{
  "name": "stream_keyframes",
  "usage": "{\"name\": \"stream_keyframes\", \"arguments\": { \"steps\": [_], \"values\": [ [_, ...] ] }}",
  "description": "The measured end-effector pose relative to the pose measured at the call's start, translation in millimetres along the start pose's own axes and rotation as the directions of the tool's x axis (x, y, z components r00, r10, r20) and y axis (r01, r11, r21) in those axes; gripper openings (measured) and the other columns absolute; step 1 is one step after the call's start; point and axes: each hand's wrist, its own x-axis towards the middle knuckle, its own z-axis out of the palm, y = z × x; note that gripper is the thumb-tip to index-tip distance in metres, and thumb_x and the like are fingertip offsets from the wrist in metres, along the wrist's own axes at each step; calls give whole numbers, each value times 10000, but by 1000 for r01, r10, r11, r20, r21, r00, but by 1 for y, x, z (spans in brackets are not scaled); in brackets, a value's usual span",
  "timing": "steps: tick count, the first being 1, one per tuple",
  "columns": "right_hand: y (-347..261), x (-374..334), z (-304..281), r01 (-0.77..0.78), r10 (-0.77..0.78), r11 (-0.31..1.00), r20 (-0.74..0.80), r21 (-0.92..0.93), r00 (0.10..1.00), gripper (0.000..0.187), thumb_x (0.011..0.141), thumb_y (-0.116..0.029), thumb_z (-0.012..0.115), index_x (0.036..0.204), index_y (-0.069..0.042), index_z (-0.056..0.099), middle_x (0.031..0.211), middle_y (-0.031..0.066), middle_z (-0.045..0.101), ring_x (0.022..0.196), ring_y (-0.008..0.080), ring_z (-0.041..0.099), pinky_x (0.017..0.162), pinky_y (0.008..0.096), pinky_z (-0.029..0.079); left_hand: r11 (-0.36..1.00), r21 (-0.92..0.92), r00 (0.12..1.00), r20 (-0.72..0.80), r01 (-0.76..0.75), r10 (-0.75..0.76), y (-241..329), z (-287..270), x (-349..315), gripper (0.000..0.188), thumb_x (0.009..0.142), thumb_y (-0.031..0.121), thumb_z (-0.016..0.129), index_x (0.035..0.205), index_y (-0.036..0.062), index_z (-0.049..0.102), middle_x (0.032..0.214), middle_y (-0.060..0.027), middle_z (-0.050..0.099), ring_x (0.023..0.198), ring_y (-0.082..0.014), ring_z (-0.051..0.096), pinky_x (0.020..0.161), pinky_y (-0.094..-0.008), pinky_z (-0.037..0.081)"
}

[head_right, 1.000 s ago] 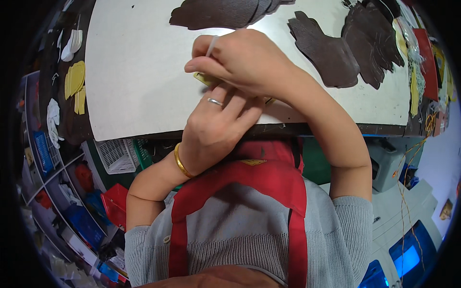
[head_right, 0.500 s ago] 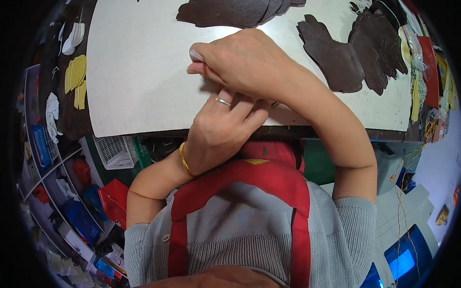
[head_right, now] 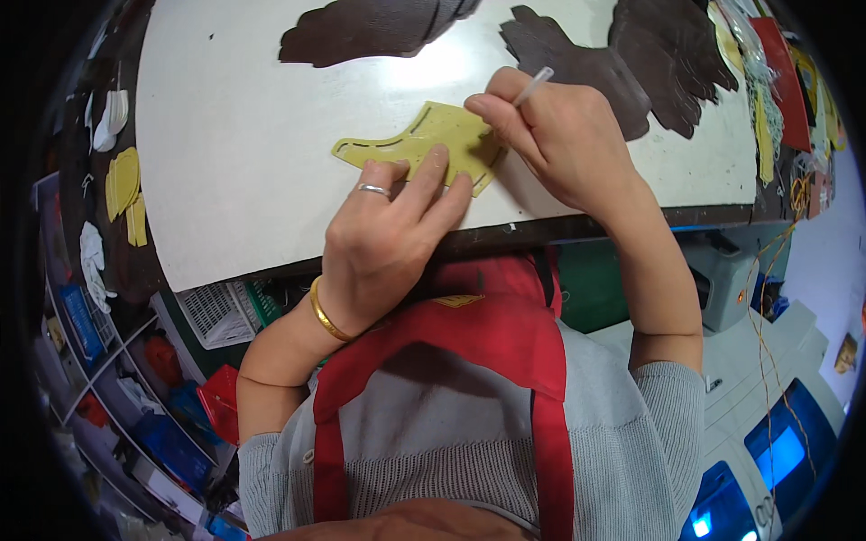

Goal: The person traces lines onto leather pieces using a template and a pen, then gathers the pieces into a stack and ties them together with string.

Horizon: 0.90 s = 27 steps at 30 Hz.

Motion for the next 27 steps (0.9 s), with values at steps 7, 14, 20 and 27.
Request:
{"name": "stream_keyframes", "arguments": {
  "steps": [7,14,20,27],
  "values": [
    [-16,-26,11,20,-80,964,-216,-264,973,206,979,-231,672,853,-80,608,605,76,584,553,298,619,542,387,492,1000,22,997,77,16,-18,2,-2,-1,275,815,171,695,1088,162,734,1192,-14,691,870,-193,634,689,-271,570],
    [-24,-17,8,-33,23,997,-139,-73,990,206,989,-243,609,889,-63,598,734,129,624,653,337,646,583,452,508,999,-32,998,68,-6,9,-4,1,7,295,810,159,675,1101,131,713,1181,-36,685,899,-226,633,745,-345,575],
    [-12,24,5,-193,246,926,131,-323,960,255,945,-310,638,994,-64,682,897,135,715,849,358,689,730,462,552,997,76,1000,14,-24,23,-8,-7,19,211,780,120,675,990,117,679,1002,-19,643,784,-205,590,580,-284,540],
    [10,-6,-43,-293,300,954,-223,61,928,241,882,-294,708,985,-86,771,878,138,730,859,337,714,760,409,563,992,-116,992,-123,-41,27,-49,-7,50,356,823,73,731,1157,10,627,1120,-149,652,1043,-363,638,867,-439,549]
  ]
}}
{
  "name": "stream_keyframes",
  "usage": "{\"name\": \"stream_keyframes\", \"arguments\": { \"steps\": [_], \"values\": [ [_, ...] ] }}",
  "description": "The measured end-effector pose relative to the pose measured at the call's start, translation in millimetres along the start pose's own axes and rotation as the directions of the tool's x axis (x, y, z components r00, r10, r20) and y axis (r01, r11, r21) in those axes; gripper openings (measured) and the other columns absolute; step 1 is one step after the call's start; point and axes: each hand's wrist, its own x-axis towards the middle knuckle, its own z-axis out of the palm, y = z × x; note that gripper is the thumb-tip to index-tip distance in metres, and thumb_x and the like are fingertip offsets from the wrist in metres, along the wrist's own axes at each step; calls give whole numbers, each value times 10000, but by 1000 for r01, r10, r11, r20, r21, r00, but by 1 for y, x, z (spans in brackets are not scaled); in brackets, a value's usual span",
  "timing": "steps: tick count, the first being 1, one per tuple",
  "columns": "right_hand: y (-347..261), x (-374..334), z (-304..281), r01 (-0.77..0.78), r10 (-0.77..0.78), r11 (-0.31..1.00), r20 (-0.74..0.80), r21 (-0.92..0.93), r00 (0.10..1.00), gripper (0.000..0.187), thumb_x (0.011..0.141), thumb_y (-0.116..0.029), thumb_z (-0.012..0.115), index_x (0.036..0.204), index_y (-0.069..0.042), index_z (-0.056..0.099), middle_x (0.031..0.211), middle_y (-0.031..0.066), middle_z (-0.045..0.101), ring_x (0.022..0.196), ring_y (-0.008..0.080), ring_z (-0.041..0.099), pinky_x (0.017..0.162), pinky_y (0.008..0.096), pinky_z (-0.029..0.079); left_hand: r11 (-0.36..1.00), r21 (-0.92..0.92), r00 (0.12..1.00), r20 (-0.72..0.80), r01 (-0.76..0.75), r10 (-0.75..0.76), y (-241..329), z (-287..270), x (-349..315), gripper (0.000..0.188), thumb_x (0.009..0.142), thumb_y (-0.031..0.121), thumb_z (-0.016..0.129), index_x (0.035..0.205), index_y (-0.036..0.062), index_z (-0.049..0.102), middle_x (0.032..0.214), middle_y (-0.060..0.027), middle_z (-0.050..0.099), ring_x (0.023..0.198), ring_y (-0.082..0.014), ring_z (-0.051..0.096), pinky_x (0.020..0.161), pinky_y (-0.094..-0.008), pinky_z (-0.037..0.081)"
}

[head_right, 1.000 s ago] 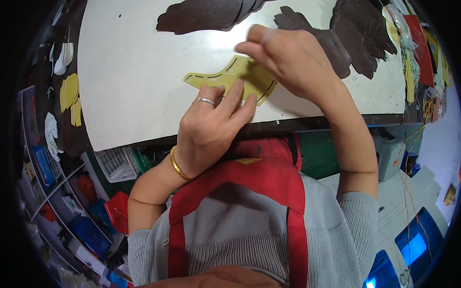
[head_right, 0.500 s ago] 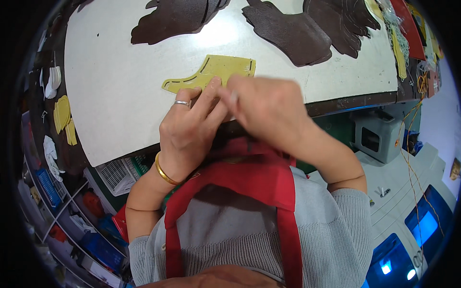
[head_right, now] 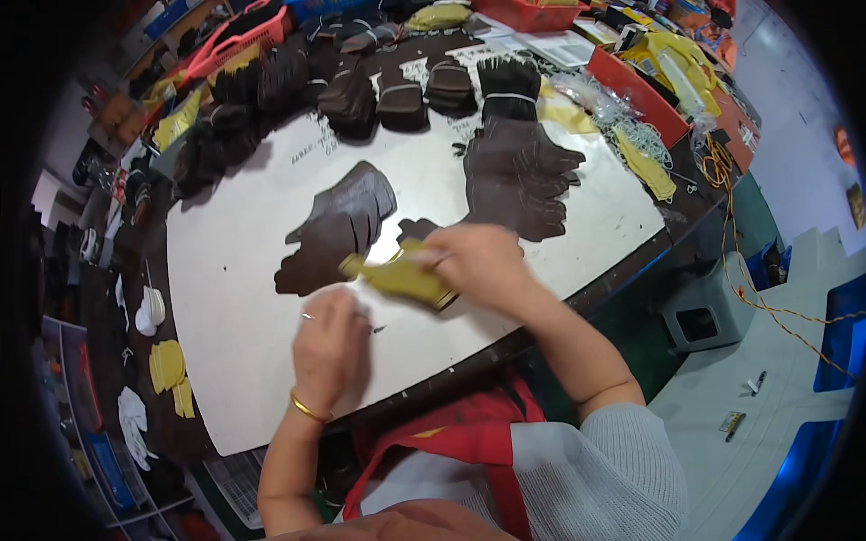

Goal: The person traces lines onto leather pieces using a template and a pen, then gathers the pieces into a stack and ties them together with string.

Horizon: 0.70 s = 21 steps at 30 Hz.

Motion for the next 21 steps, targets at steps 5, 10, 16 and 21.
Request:
{"name": "stream_keyframes", "arguments": {
  "steps": [5,10,16,21],
  "values": [
    [49,2,-42,-188,144,943,-171,-275,975,243,939,-292,616,1003,-122,777,992,102,743,953,320,700,813,435,543,933,332,986,41,139,-162,-68,9,6,386,866,12,678,1244,-21,609,1146,-149,663,1042,-331,643,825,-414,571],
    [32,2,-33,-200,212,976,-182,80,960,245,999,-274,605,1049,-81,747,950,123,748,833,296,717,756,363,541,987,163,996,79,19,-32,-85,-12,7,291,819,16,656,1107,39,691,922,-76,707,846,-265,681,705,-365,575],
    [7,-6,-5,-35,85,958,-162,286,983,246,995,-270,644,1116,-69,720,915,145,744,812,276,731,752,350,553,992,67,977,193,-104,89,20,-13,-28,286,811,81,659,1084,13,712,1000,-110,681,890,-272,654,761,-387,544],
    [11,1,46,-34,17,972,76,231,997,290,941,-366,678,1101,-130,729,910,174,746,889,364,724,783,448,558,998,64,993,120,5,-13,40,0,-45,302,835,99,735,1127,24,721,1072,-143,667,958,-313,639,818,-409,539]
  ]
}}
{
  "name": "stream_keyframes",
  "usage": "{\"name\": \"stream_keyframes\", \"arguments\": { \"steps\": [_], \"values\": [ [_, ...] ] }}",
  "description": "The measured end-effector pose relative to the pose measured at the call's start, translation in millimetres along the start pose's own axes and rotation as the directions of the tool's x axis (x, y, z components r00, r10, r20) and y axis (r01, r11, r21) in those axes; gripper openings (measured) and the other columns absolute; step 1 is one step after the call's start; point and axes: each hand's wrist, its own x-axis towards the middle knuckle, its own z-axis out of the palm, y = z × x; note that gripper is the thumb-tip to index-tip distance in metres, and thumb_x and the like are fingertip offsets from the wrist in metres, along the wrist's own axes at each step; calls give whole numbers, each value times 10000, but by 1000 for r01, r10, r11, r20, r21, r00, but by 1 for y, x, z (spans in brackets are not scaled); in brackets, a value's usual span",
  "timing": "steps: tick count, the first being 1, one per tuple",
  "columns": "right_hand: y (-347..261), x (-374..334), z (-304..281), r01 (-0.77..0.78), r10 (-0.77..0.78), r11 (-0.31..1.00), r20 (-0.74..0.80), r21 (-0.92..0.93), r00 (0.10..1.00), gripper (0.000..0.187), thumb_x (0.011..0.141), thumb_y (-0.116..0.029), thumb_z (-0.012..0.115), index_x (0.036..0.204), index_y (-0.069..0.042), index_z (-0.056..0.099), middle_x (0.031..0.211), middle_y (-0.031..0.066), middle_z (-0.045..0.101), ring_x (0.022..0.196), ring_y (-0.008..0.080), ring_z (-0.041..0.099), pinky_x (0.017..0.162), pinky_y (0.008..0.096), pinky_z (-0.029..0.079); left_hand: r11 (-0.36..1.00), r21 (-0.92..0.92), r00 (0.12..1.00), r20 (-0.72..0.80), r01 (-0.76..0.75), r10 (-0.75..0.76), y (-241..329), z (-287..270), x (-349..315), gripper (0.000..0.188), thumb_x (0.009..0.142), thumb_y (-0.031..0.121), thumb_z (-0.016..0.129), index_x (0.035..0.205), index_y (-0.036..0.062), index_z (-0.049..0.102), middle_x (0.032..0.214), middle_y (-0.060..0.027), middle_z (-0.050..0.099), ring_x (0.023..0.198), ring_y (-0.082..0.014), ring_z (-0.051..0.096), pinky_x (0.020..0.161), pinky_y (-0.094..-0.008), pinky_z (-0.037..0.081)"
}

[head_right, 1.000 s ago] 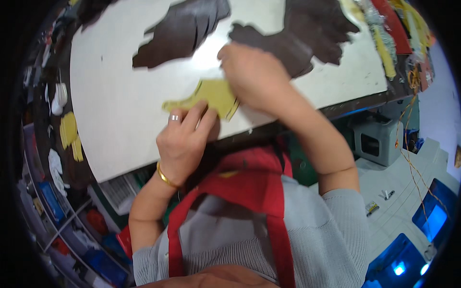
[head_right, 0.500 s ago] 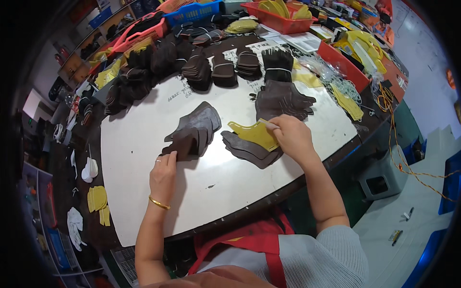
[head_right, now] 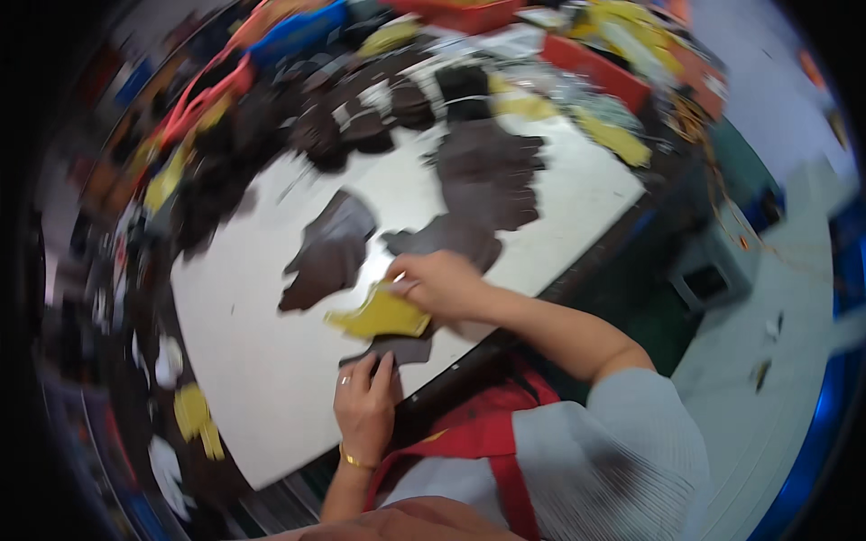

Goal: The person traces lines onto leather pieces using a template and a pen, then gathers the pieces into a stack and ties them together with string.

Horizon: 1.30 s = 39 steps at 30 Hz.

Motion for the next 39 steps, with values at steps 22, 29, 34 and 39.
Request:
{"name": "stream_keyframes", "arguments": {
  "steps": [22,29,34,39],
  "values": [
    [4,-11,9,-50,45,998,139,37,989,190,976,-162,655,1072,0,683,825,39,680,795,79,585,738,269,497,992,-115,984,-161,56,-75,8,10,-38,417,809,274,766,1191,115,713,1266,-172,621,1181,-378,592,1020,-455,517],
    [29,-8,9,-27,12,996,174,88,985,197,1024,-160,623,1113,9,670,888,1,655,838,60,551,760,220,458,995,-92,963,-261,39,-62,12,27,-40,401,809,302,769,1154,106,716,1235,-142,627,1189,-343,590,1041,-495,497],
    [42,-10,0,41,-40,999,118,-1,992,212,1029,-160,622,1159,1,669,957,15,673,883,71,572,799,227,474,992,-122,971,-239,-38,8,8,35,-35,399,787,287,764,1101,49,700,1145,-119,626,1118,-315,595,1017,-467,500],
    [4,-9,5,-70,56,987,103,147,993,263,1006,-192,663,1156,22,687,930,-1,689,874,66,599,798,227,492,982,-189,980,-195,-2,-35,13,15,-48,581,690,251,827,1179,-14,659,1205,-145,616,1174,-323,581,993,-459,508]
  ]
}}
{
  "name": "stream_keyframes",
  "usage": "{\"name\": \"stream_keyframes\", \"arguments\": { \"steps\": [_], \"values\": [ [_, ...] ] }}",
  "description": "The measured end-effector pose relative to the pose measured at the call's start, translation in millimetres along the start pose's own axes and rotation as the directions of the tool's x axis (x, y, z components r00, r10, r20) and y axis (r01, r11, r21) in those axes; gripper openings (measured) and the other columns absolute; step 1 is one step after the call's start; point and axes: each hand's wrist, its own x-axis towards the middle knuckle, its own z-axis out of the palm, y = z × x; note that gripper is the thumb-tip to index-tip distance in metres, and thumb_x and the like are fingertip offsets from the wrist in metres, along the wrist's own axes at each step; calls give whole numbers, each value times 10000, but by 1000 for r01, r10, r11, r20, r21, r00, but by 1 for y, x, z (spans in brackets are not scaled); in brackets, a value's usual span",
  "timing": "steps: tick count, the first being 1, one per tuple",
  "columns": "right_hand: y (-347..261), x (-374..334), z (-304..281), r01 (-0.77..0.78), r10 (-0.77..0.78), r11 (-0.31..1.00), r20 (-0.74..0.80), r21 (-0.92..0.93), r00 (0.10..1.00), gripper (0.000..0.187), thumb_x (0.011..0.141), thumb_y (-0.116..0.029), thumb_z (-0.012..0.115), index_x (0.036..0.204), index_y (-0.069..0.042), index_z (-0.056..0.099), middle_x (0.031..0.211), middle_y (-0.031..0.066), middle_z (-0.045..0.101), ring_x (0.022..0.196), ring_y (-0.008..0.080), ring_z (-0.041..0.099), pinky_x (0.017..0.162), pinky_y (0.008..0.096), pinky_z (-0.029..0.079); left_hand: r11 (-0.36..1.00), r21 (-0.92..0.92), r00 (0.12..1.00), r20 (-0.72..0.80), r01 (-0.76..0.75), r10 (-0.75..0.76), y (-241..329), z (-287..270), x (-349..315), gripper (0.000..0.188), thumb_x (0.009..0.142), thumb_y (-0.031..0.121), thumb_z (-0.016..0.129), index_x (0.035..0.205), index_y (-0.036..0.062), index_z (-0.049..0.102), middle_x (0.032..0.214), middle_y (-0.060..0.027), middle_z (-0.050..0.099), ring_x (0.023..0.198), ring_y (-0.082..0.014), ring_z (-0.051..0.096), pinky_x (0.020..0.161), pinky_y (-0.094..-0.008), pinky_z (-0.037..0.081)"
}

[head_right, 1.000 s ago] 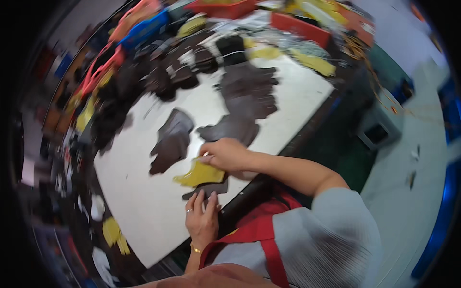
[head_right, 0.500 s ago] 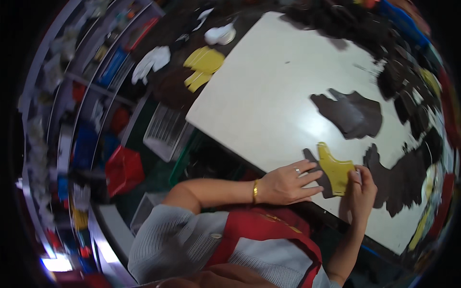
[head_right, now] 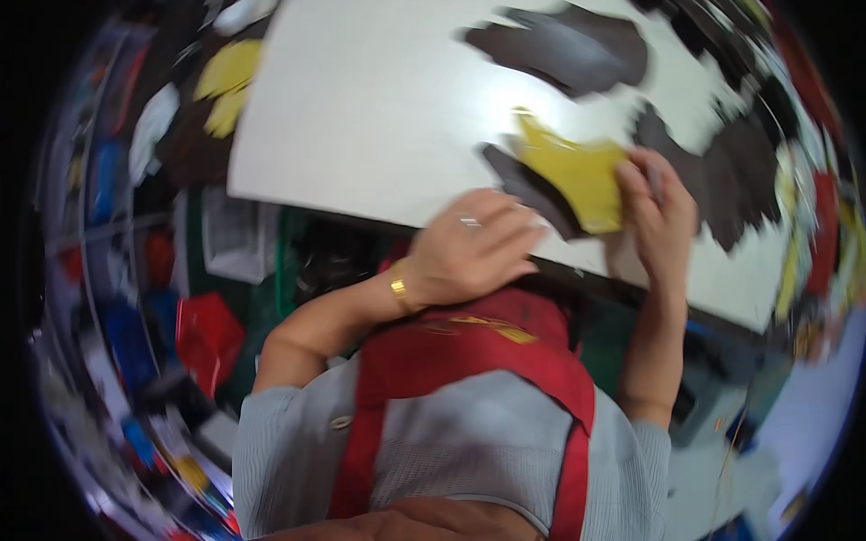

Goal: The person traces lines onto leather pieces using a template and a pen, then gathers the pieces into a stack and ties them together with string.

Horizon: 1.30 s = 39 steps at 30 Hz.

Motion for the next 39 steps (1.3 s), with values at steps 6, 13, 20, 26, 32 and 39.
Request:
{"name": "stream_keyframes", "arguments": {
  "steps": [6,13,20,26,32,39],
  "values": [
    [-18,-9,11,-42,56,994,143,-101,988,225,990,-196,674,1106,-5,700,873,25,708,822,75,616,762,252,506,990,16,976,168,140,-140,8,-7,16,682,697,316,838,1231,-62,644,1295,-194,599,1243,-373,552,1060,-505,479],
    [-19,-5,17,114,-71,960,169,-256,983,242,966,-233,681,1102,-35,712,848,149,731,739,249,721,691,320,540,985,25,969,176,173,-175,7,-3,17,678,698,309,840,1216,-82,647,1301,-206,609,1260,-384,548,1067,-487,486],
    [-11,0,14,147,-108,936,137,-319,985,270,937,-269,715,1098,-53,717,824,151,723,742,283,725,677,348,543,993,98,984,155,73,-88,-7,-3,31,411,739,138,759,1102,-46,698,1127,-169,683,1072,-347,647,965,-446,548],
    [-16,-1,-7,-32,82,955,162,-294,983,334,864,-258,773,1135,-75,705,829,178,730,763,279,738,717,352,566,990,143,977,212,6,-36,-23,-13,45,335,743,63,700,1075,91,736,1034,-37,702,883,-210,667,679,-308,581],
    [-10,-20,3,149,-132,882,68,-447,989,337,821,-148,811,1128,-78,691,901,123,735,826,242,749,711,331,581,966,235,945,327,-109,27,-16,-19,54,443,736,117,704,1177,134,731,1078,-16,689,861,-198,636,628,-272,562],
    [-33,4,-5,434,-513,747,-22,-504,858,154,949,-234,645,955,-99,719,894,60,714,787,286,683,655,382,526,971,196,958,276,-133,76,-7,1,38,294,846,138,692,1123,44,719,1075,-130,674,906,-282,653,838,-398,576]
  ]
}}
